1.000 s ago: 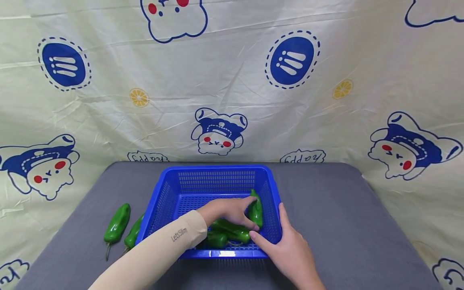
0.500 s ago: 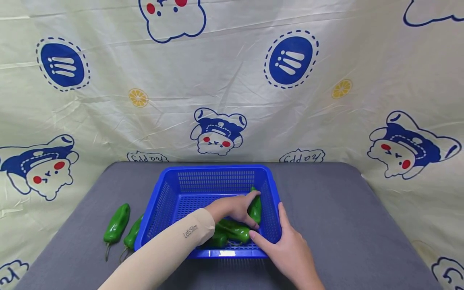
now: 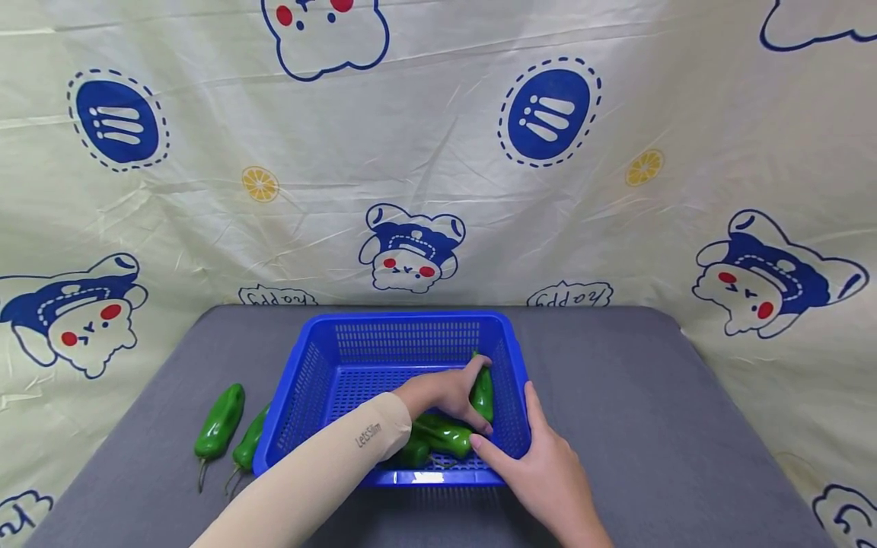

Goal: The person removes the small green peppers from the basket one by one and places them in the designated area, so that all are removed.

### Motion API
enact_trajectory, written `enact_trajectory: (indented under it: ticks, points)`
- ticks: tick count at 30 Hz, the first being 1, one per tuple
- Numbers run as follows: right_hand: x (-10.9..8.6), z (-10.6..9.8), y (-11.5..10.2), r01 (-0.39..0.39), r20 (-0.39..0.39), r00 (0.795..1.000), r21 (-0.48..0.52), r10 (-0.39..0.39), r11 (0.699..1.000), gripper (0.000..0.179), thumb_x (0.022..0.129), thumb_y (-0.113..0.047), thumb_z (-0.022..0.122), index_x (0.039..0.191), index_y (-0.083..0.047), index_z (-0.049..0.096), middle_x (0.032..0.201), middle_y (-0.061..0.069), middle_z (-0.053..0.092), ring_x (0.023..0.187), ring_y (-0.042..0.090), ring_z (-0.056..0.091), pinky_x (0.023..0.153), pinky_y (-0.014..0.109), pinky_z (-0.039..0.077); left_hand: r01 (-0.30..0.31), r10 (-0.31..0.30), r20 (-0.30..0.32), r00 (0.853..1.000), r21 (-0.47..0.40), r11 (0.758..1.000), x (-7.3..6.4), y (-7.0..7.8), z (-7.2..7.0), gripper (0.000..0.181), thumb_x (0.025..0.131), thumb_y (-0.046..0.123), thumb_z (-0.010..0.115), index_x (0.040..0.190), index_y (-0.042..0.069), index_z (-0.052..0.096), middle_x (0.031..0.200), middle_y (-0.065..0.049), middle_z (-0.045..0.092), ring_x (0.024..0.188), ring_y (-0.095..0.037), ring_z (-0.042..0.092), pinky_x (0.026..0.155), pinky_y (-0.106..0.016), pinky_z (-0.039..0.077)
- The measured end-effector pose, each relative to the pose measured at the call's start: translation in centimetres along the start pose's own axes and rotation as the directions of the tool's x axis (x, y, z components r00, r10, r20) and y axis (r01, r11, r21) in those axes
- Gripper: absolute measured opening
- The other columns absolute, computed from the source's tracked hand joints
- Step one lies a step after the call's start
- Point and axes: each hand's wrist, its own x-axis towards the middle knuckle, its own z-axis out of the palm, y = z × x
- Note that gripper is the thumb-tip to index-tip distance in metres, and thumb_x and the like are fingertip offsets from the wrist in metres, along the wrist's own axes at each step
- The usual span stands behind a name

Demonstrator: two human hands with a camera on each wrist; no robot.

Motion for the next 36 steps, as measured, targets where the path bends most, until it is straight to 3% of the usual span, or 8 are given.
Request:
enact_trajectory:
  ticks: [10,19,30,32,36]
  points:
    - [-0.2,0.0,0.0,0.008,-0.009,1.000,0.017,-0.007,1.000,0.116,0.081,-0.078,0.057,0.160,-0.024,-0.008,0.150,0.033,0.038,0.131,0.050,0.048,0.091,0.061,0.048,-0.003,0.004,-0.107,0.994,0.012,1.000,-0.1,0.8,0.1,0.103,0.063,0.038,0.094,0.145,0.032,0.032,0.130,-0.012,0.051,0.106,-0.022,0.057,0.093,-0.040,0.050]
    - [-0.2,0.1,0.0,-0.005,-0.003,1.000,0.032,0.005,0.999,0.117,0.080,-0.079,0.057,0.159,-0.025,-0.009,0.151,0.033,0.037,0.133,0.050,0.046,0.093,0.063,0.046,-0.031,0.025,-0.080,0.996,-0.072,0.997,-0.1,0.3,-0.5,0.102,0.064,0.024,0.095,0.146,0.033,0.034,0.108,-0.001,0.060,0.094,-0.015,0.059,0.084,-0.031,0.051]
    - [-0.1,0.1,0.1,0.001,-0.012,1.000,0.025,0.000,1.000,0.116,0.080,-0.079,0.057,0.160,-0.023,-0.007,0.148,0.034,0.042,0.128,0.049,0.051,0.090,0.060,0.048,-0.038,0.034,-0.095,0.995,-0.041,0.998,-0.6,-0.2,-1.1,0.107,0.063,0.028,0.095,0.150,0.040,0.034,0.132,-0.005,0.057,0.113,-0.019,0.058,0.098,-0.039,0.049]
    - [0.0,0.2,0.0,-0.002,-0.009,1.000,0.022,0.002,1.000,0.117,0.080,-0.079,0.057,0.160,-0.023,-0.007,0.148,0.034,0.041,0.128,0.049,0.051,0.090,0.060,0.048,-0.055,0.050,-0.104,0.993,-0.045,0.998,-0.8,-0.5,-1.4,0.108,0.063,0.028,0.095,0.151,0.038,0.033,0.131,-0.004,0.058,0.112,-0.020,0.059,0.099,-0.040,0.049]
    - [0.0,0.2,0.0,-0.017,-0.005,1.000,0.022,0.017,1.000,0.117,0.079,-0.079,0.057,0.160,-0.024,-0.008,0.148,0.035,0.041,0.127,0.049,0.052,0.089,0.060,0.049,-0.147,0.135,-0.134,0.982,-0.085,0.985,-1.2,-1.2,-2.2,0.110,0.065,0.023,0.094,0.153,0.030,0.028,0.131,-0.006,0.059,0.116,-0.021,0.059,0.103,-0.039,0.047]
